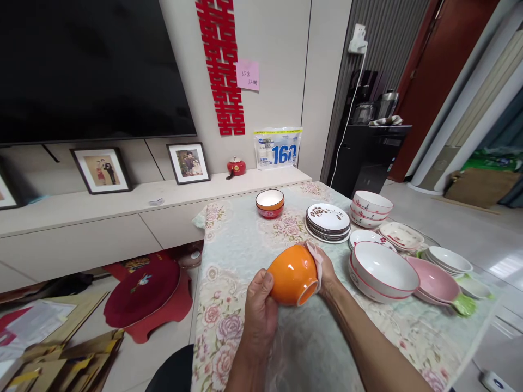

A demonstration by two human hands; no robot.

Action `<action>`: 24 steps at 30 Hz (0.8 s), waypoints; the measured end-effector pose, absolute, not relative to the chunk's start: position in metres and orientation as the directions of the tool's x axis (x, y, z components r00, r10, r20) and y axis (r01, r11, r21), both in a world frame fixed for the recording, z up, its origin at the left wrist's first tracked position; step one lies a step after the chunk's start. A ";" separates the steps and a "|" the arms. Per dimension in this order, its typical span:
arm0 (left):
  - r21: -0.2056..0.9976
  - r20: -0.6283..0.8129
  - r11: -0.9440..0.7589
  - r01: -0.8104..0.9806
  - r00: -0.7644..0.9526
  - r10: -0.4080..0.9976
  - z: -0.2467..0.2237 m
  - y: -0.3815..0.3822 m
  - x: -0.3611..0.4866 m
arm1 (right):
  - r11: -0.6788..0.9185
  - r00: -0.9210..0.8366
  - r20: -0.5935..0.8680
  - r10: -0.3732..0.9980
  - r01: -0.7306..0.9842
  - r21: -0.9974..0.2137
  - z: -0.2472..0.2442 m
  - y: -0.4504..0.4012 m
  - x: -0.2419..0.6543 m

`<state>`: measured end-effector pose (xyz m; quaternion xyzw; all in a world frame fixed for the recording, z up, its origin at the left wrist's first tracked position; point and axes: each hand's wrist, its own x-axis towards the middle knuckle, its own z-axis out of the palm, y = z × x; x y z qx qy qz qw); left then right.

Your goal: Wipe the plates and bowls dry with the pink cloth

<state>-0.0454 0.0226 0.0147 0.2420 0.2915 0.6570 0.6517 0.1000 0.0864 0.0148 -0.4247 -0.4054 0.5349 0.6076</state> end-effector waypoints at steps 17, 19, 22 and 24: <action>0.944 0.042 -0.003 -0.330 0.111 0.993 0.003 0.024 -0.051 | 0.406 0.107 0.430 0.896 0.193 -0.893 0.021 0.074 0.106; 0.953 0.039 -0.017 -0.302 0.068 0.997 0.006 0.023 -0.049 | 0.541 0.025 0.587 0.810 0.355 -0.762 0.024 0.066 0.099; 0.954 0.018 -0.005 -0.301 0.041 0.999 0.012 0.022 -0.048 | 0.706 -0.147 0.748 0.648 0.485 -0.516 0.031 0.056 0.088; 0.955 0.042 -0.032 -0.296 0.029 0.999 0.015 0.022 -0.047 | 0.769 -0.245 0.790 0.562 0.506 -0.391 0.034 0.053 0.084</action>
